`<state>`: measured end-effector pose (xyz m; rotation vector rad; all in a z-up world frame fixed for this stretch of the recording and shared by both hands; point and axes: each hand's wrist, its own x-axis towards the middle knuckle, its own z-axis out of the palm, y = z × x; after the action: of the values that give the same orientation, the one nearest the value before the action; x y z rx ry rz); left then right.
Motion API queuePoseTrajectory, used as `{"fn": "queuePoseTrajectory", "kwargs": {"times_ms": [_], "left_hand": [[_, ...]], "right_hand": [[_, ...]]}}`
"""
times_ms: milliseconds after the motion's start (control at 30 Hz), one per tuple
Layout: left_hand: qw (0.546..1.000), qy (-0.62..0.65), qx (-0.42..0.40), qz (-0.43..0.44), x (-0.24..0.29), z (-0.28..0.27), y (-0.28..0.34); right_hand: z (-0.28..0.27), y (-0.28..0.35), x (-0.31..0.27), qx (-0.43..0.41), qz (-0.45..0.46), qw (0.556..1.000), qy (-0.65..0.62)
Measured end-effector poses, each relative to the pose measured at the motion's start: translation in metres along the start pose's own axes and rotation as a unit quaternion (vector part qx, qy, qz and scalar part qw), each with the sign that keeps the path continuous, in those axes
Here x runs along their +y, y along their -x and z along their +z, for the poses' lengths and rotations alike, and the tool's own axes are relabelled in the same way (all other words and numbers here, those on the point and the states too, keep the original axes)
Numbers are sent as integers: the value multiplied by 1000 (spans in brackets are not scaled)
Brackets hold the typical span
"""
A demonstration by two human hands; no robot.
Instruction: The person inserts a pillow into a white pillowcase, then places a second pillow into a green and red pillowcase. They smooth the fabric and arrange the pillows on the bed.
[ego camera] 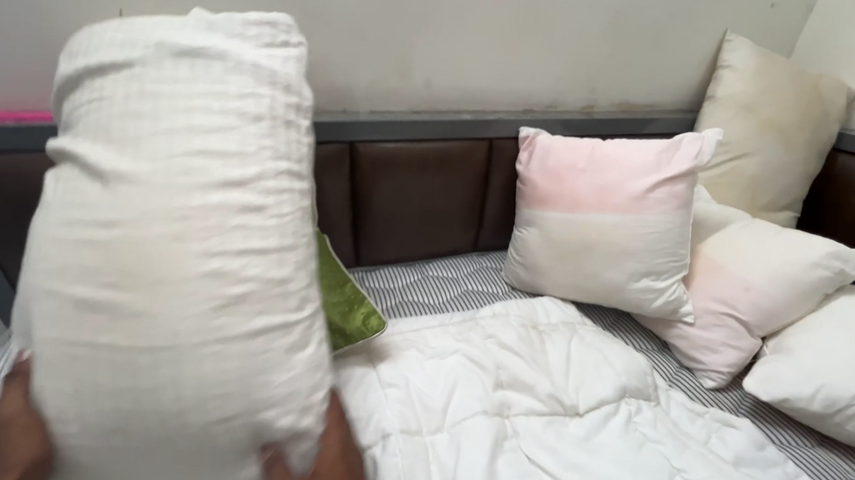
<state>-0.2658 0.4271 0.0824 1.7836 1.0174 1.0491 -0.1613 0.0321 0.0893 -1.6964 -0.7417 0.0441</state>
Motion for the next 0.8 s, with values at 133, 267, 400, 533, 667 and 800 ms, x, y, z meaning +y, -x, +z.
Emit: {"fn": "queuePoseTrajectory", "kwargs": {"times_ms": [133, 267, 400, 533, 667, 800], "left_hand": [[979, -101, 33, 176, 41, 35, 55], [981, 111, -116, -110, 199, 60, 140], [967, 106, -190, -134, 216, 103, 164], [950, 134, -246, -140, 256, 141, 212], [926, 169, -306, -142, 295, 181, 263], [896, 165, -376, -170, 323, 219, 302]], "right_hand": [[-68, -68, -47, 34, 53, 998, -6], [-120, -106, -59, 77, 50, 994, 58], [-177, -121, -66, 115, 27, 987, 110], [-241, -116, -76, 156, 0, 977, 145], [-314, -98, -81, 187, -59, 956, 218], [-381, -61, -110, 209, 3, 950, 233]]}}
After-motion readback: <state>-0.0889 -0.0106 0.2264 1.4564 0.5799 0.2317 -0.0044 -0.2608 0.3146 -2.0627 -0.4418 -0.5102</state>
